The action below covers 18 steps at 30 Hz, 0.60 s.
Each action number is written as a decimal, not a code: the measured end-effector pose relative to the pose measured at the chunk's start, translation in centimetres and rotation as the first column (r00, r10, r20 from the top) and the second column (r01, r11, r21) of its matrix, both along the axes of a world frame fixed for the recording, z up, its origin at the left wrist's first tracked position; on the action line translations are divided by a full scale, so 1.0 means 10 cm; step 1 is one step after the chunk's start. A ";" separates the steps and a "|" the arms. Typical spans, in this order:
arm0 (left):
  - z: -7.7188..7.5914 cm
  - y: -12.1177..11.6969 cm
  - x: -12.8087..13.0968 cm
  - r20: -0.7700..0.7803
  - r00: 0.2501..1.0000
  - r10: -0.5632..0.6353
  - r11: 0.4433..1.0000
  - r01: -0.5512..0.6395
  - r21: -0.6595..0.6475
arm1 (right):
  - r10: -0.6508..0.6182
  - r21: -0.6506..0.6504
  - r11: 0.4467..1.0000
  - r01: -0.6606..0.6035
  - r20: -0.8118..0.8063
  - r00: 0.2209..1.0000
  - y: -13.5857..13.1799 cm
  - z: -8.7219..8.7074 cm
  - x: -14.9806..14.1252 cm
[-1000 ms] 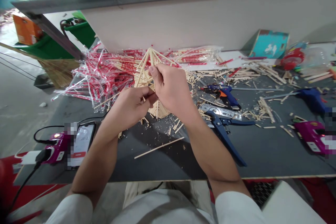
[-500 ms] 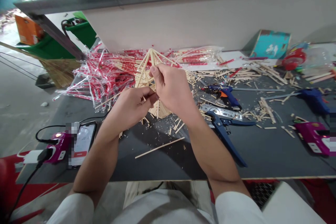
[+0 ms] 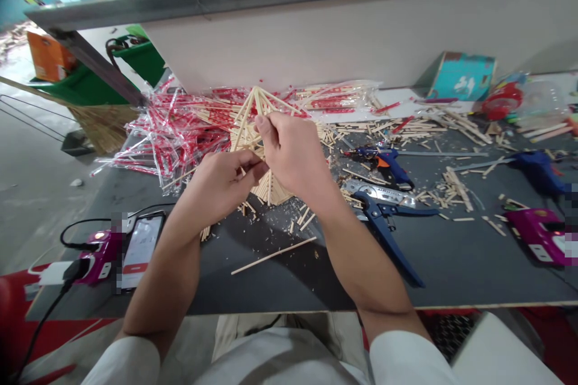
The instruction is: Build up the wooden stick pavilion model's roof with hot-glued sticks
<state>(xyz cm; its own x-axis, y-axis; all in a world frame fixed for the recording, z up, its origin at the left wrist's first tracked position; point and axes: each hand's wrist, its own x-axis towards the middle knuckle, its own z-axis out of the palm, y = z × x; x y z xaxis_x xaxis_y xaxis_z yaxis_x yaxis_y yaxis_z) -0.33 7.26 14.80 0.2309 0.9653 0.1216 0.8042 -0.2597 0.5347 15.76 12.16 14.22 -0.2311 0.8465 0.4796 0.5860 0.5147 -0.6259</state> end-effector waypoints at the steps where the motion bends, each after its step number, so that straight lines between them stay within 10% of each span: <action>1: 0.01 -0.01 0.00 -0.003 1.000 0.005 1.000 -0.005 0.004 | -0.007 0.006 1.000 0.007 0.016 1.000 -0.02 0.02 0.01; 12: 0.19 -0.07 -0.28 0.044 0.996 0.080 0.987 -0.085 0.133 | -0.147 -0.037 0.988 0.147 0.017 0.989 -0.22 0.31 0.35; 18: 0.09 0.02 -0.27 0.052 0.999 0.007 0.979 -0.017 0.204 | 0.109 -0.302 0.952 -0.055 0.167 0.980 -0.20 0.33 0.39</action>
<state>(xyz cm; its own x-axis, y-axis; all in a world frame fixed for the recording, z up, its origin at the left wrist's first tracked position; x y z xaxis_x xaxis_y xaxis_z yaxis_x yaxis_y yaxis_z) -3.01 7.50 15.67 0.2080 0.9215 0.3280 0.7809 -0.3584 0.5116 19.61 10.15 17.52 -0.3649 0.9180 0.1554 0.6664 0.3741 -0.6449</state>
